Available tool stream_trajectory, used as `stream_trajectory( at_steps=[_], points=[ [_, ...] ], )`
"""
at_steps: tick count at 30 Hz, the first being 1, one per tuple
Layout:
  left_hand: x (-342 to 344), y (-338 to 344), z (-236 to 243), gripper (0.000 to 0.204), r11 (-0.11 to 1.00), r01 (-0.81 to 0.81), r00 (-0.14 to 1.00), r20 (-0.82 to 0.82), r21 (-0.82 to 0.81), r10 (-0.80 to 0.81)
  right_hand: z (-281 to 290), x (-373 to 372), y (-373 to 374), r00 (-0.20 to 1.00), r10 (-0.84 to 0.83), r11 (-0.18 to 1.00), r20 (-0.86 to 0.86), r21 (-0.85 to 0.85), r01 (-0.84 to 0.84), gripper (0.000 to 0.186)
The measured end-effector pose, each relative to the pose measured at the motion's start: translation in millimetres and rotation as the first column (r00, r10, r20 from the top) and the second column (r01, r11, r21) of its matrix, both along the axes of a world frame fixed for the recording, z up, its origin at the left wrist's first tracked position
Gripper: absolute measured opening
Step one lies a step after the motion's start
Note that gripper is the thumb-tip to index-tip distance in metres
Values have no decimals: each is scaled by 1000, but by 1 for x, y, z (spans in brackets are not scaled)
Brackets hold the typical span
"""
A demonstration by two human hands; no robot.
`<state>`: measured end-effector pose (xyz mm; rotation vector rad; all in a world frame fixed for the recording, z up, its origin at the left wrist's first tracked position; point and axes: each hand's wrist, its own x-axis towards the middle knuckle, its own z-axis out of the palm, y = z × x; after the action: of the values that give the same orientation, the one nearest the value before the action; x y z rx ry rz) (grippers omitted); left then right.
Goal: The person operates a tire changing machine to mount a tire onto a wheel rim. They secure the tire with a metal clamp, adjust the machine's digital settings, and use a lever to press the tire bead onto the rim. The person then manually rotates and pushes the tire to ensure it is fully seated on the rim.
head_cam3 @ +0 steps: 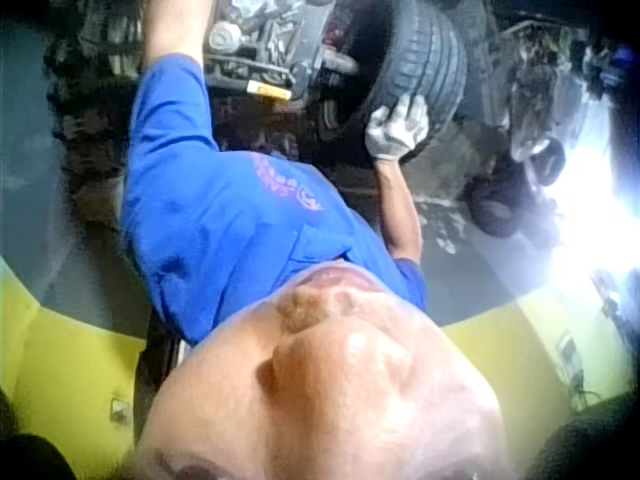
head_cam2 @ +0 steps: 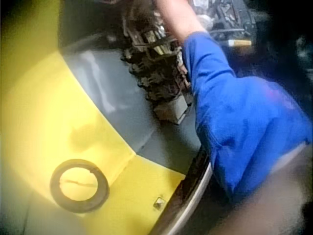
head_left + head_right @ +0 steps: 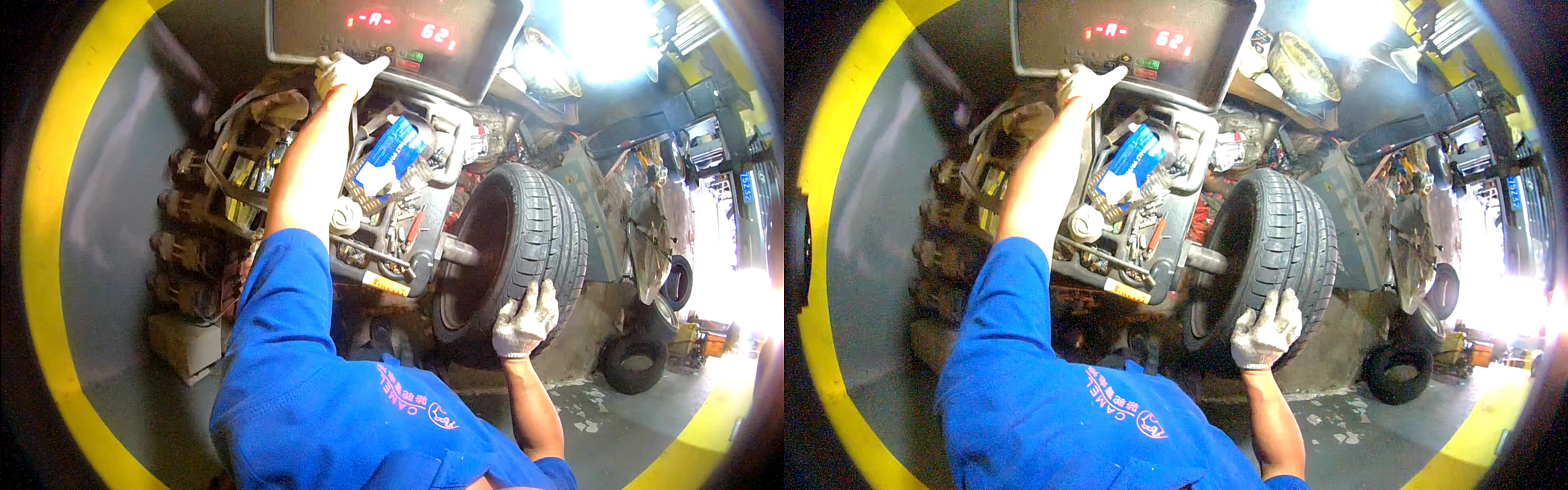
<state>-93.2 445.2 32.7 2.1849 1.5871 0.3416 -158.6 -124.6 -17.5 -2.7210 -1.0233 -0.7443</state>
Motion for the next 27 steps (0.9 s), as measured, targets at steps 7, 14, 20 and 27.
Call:
stream_trajectory(
  at_steps=[7,14,20,27],
  points=[
    [4,2,0,126,999,-6,1000,4,53,6,0,1,0,1000,2,1000,-6,11,-2,60],
    [6,7,-6,131,1000,-3,1000,10,10,3,2,3,2,1000,-1,1000,2,-15,1,60],
    [3,13,-4,131,1000,9,1000,14,-5,-9,3,3,2,1000,15,1000,-8,19,-14,61],
    [-1,1,6,126,999,-8,1000,-3,-51,8,4,3,1,1000,1,1000,-9,8,-1,61]
  ],
)
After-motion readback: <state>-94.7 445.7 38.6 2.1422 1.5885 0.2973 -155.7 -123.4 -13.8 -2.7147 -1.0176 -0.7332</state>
